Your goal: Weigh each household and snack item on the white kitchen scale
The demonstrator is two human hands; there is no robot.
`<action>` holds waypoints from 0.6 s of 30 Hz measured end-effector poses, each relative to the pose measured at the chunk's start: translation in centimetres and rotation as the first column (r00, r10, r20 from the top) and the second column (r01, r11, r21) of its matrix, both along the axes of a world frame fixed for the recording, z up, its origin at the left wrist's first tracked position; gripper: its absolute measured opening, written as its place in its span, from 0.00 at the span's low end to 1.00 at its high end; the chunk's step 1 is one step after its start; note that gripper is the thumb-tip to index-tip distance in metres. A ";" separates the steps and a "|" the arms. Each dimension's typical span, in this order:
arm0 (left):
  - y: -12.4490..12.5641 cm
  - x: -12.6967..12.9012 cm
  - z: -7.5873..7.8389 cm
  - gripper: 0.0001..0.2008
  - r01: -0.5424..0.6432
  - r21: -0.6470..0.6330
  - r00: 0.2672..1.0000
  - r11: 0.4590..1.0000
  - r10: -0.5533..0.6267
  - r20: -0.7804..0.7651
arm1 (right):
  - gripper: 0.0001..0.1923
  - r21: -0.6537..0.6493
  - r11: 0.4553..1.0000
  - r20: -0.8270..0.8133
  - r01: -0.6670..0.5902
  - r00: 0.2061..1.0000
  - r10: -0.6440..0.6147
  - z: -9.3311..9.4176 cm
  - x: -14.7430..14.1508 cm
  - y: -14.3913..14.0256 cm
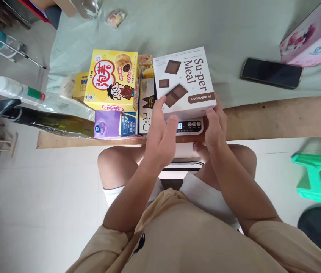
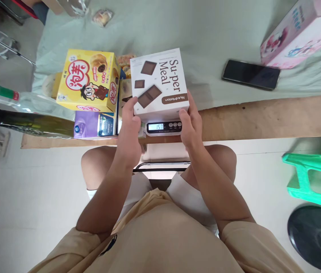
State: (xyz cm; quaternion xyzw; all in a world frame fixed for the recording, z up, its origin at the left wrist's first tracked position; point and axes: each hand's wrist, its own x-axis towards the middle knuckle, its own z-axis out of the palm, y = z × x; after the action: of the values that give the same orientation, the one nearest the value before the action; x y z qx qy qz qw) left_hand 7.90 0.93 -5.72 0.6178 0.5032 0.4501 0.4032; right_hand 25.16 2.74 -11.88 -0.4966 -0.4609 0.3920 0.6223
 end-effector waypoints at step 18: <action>-5.0 3.8 -0.2 0.41 0.248 0.312 0.958 0.917 -0.184 -0.221 | 0.09 0.052 0.876 -0.395 0.479 0.816 -0.422 2.3 1.6 -0.3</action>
State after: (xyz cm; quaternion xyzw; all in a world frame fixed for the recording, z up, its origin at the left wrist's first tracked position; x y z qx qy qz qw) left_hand 11.74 -4.06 -5.96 0.7689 0.3828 0.4221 0.2900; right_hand 26.79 2.47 -9.54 -0.4603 -0.2316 0.2845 0.8084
